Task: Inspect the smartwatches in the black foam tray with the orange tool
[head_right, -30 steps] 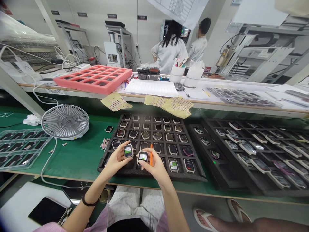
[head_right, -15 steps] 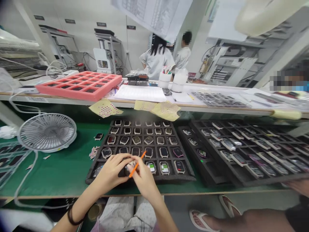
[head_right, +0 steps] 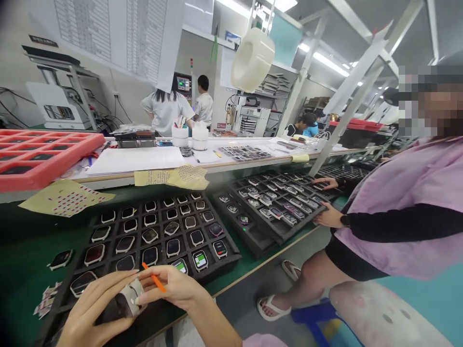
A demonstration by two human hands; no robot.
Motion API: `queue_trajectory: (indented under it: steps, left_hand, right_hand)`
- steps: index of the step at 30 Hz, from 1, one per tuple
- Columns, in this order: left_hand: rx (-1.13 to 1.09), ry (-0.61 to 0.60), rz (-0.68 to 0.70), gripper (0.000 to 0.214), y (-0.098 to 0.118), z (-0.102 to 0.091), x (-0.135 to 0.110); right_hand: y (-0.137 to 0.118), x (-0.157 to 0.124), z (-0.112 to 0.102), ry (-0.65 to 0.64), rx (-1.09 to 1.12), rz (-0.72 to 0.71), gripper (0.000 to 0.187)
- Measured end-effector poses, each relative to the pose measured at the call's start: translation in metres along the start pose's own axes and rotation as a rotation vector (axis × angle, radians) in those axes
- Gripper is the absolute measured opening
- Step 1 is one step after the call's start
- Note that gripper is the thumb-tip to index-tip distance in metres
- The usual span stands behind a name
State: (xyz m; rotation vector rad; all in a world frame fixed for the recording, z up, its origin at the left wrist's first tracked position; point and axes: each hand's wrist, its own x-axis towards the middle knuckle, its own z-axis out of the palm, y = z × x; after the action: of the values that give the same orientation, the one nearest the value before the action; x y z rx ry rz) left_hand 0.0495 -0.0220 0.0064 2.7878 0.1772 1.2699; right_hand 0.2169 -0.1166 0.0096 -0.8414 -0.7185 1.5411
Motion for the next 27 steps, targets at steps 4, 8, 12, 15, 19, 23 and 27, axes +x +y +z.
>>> queue_trajectory:
  steps: [4, 8, 12, 15, 19, 23, 27]
  left_hand:
    - [-0.022, 0.005, -0.005, 0.04, 0.001, 0.0, -0.002]
    - [-0.042, 0.004, -0.036, 0.04, 0.003, 0.001, -0.007]
    - [-0.037, 0.021, 0.007, 0.043, 0.004, 0.003, -0.008]
    - [-0.051, 0.046, -0.034, 0.04, 0.006, 0.004, -0.007]
    - [-0.055, 0.041, 0.023, 0.041, 0.005, 0.005, -0.007]
    - [-0.057, 0.038, 0.036, 0.042, 0.006, 0.004, -0.004]
    - [-0.061, 0.043, -0.022, 0.045, 0.013, 0.001, -0.002]
  right_hand:
    - [0.001, 0.0, 0.002, 0.015, 0.004, 0.01, 0.051]
    - [0.001, -0.003, 0.004, 0.004, -0.013, 0.001, 0.051]
    - [0.002, -0.003, 0.004, -0.032, -0.011, 0.026, 0.063]
    - [0.002, -0.002, 0.006, -0.04, -0.026, 0.012, 0.066]
    - [0.003, -0.001, 0.008, -0.054, -0.037, 0.013, 0.064]
    - [0.009, -0.002, 0.007, -0.084, -0.047, 0.0, 0.068]
    - [0.007, -0.008, 0.005, -0.076, -0.164, -0.149, 0.062]
